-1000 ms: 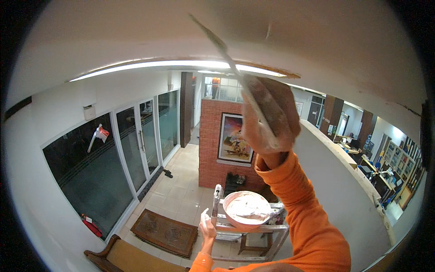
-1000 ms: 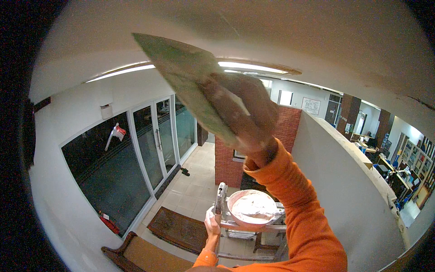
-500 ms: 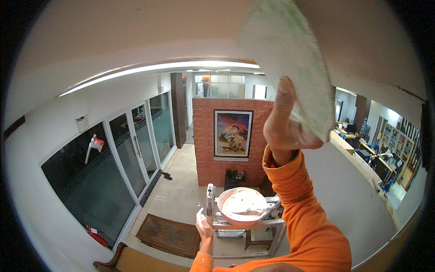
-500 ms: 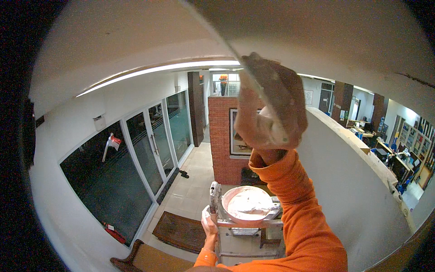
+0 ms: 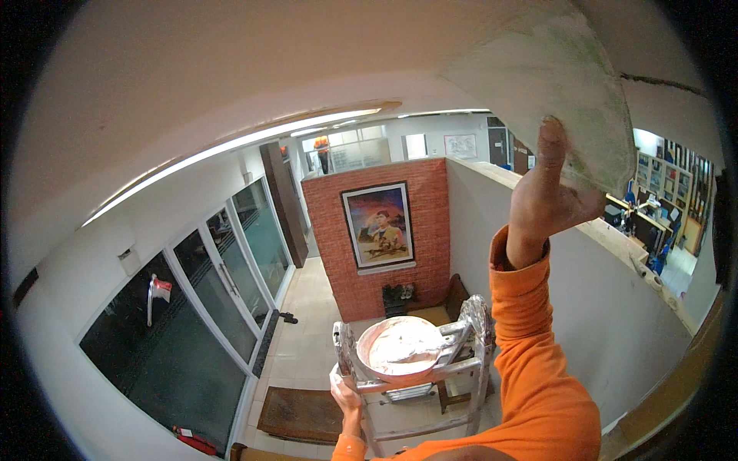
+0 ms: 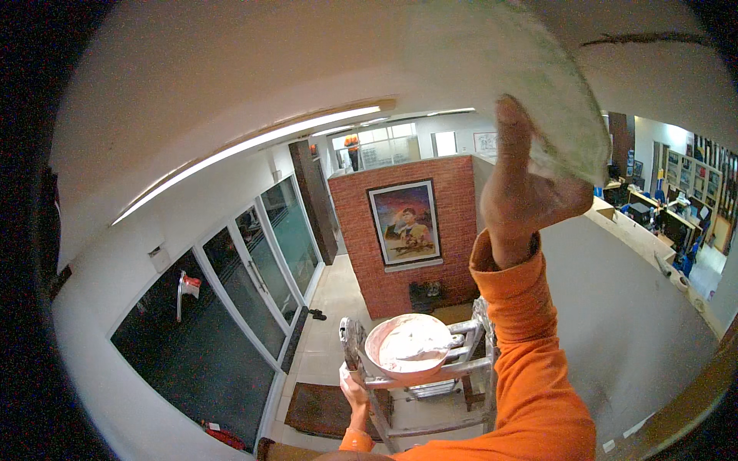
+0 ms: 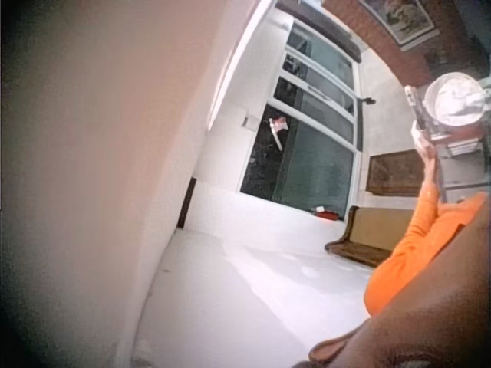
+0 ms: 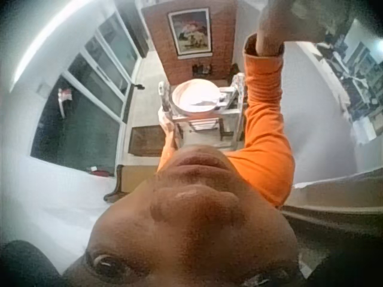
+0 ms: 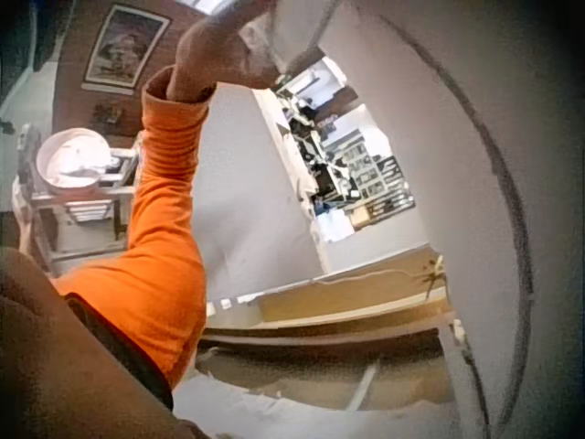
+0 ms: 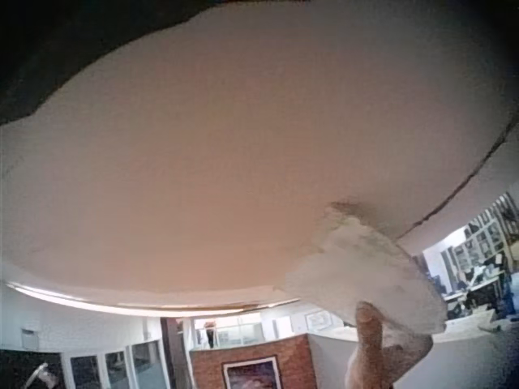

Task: The person applies plaster to a ceiling using a trowel and hawk, smoothing the surface in broad strokes. They repeatedly load the trowel from the hawk and work along a crack, then apply mesh tape over the joint and smooth it into the plaster.

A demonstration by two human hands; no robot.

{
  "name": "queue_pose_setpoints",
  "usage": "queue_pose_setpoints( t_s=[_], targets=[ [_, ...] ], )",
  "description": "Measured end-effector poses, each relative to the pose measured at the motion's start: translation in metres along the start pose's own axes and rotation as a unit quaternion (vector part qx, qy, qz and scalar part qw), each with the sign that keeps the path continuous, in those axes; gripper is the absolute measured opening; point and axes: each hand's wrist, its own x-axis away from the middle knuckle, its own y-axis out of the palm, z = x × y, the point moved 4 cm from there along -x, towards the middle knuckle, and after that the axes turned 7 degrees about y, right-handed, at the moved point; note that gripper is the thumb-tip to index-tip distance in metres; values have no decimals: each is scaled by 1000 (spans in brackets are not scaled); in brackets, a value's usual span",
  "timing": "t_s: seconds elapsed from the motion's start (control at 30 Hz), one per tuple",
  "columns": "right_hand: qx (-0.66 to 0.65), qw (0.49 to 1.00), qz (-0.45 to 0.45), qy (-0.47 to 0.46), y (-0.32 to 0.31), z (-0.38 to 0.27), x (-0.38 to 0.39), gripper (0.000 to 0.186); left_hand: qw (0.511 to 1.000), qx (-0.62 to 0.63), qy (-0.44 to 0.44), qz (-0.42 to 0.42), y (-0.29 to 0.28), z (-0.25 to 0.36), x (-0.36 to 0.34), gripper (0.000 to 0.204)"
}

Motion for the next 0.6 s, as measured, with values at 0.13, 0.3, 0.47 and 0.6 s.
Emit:
queue_pose_setpoints(
  t_s=[0.13, 0.3, 0.47, 0.6],
  targets=[
    [62, 998, 26, -5, -38, 21, -27, 44, 1000, 22, -20, -10, -2, 2, 2, 59],
    [119, 991, 64, 22, -67, 20, -32, 44, 1000, -12, 8, -15, -6, 2, 1, 55],
    [121, 991, 4, -53, -65, -4, -1, 25, 1000, -2, 4, -17, -2, -9, 5, 55],
    [54, 989, -119, -72, -32, -10, 7, 22, 1000, 1, 7, -9, -1, -5, 4, 55]
  ],
)
